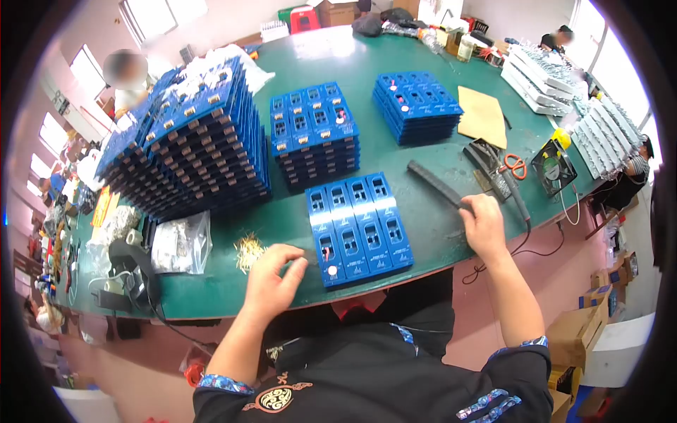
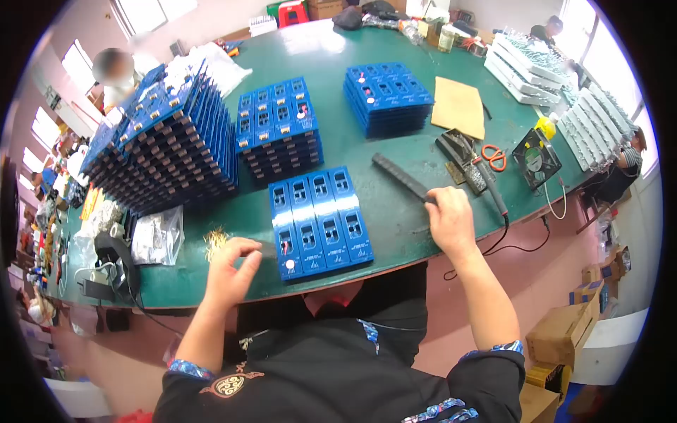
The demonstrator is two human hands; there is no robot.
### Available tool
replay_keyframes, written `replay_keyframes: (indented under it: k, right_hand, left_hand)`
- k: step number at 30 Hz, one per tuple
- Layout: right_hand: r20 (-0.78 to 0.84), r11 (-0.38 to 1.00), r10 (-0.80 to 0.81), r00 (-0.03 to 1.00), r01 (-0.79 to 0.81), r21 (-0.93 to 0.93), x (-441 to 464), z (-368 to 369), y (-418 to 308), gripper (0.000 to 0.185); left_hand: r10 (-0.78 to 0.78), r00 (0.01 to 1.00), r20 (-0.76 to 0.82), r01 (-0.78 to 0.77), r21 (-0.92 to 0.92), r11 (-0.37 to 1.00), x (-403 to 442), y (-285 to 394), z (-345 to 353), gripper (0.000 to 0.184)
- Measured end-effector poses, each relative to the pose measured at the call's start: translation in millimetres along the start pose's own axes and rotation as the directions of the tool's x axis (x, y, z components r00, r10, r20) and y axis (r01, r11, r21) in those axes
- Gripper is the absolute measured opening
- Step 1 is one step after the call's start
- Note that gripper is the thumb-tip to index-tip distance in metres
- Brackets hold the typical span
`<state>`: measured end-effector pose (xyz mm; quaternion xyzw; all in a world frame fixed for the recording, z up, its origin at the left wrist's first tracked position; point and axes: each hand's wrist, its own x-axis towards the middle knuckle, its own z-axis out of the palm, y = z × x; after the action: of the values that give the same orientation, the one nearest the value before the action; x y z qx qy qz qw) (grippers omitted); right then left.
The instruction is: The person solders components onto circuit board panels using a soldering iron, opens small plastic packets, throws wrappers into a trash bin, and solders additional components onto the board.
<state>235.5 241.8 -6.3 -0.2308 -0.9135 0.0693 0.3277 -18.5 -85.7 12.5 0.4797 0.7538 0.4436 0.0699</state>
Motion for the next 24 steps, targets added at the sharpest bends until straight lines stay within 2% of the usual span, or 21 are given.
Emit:
replay_keyframes:
  k: [3, 5, 7, 9, 10, 11, 13, 14, 17, 18, 24]
  right_hand:
    - [0.004, 0.999, 0.013, 1.000, -0.013, -0.039, -5, 3, 3, 0.019]
    - [0.032, 0.998, 0.038, 0.999, -0.036, -0.044, -9, 4, 0, 0.018]
    - [0.019, 0.998, 0.033, 0.999, -0.031, -0.063, -9, 1, -14, 0.019]
    - [-0.030, 0.998, -0.007, 1.000, 0.005, -0.058, -8, -6, -47, 0.020]
    - [-0.013, 0.999, -0.022, 1.000, 0.022, 0.038, -12, -4, -59, 0.018]
    - [0.123, 0.974, 0.007, 0.992, -0.035, 0.224, -15, 0, -66, 0.017]
    - [0.421, 0.844, 0.201, 0.884, -0.375, 0.384, -15, 6, -85, 0.020]
    - [0.467, 0.879, 0.196, 0.862, -0.366, 0.305, -13, 9, -86, 0.026]
    - [0.531, 0.866, 0.202, 0.823, -0.403, 0.295, -6, 8, -90, 0.029]
    - [0.535, 0.867, 0.187, 0.824, -0.395, 0.305, -6, 9, -92, 0.030]
    - [0.568, 0.866, 0.148, 0.810, -0.383, 0.320, -5, 7, -104, 0.037]
  left_hand:
    - [-0.179, 0.983, 0.034, 0.181, -0.071, 0.981, -10, -7, -9, 0.008]
    - [-0.294, 0.949, 0.111, 0.311, -0.192, 0.931, -18, -9, -8, 0.010]
    - [-0.401, 0.897, 0.188, 0.442, -0.332, 0.833, -22, -6, -7, 0.013]
    - [-0.500, 0.823, 0.268, 0.564, -0.483, 0.670, -21, 5, -3, 0.018]
    - [-0.510, 0.803, 0.309, 0.595, -0.455, 0.662, -20, 2, 1, 0.030]
    - [-0.510, 0.794, 0.330, 0.607, -0.402, 0.685, -19, 2, 5, 0.033]
    - [-0.506, 0.778, 0.373, 0.616, -0.291, 0.732, -14, 3, 13, 0.038]
    - [-0.517, 0.769, 0.376, 0.622, -0.250, 0.742, -9, 6, 14, 0.047]
    - [-0.471, 0.793, 0.387, 0.554, -0.136, 0.821, -2, 12, 19, 0.049]
    - [-0.419, 0.837, 0.352, 0.475, -0.086, 0.876, -4, 11, 23, 0.054]
    - [-0.362, 0.885, 0.294, 0.388, -0.034, 0.921, -9, 10, 28, 0.057]
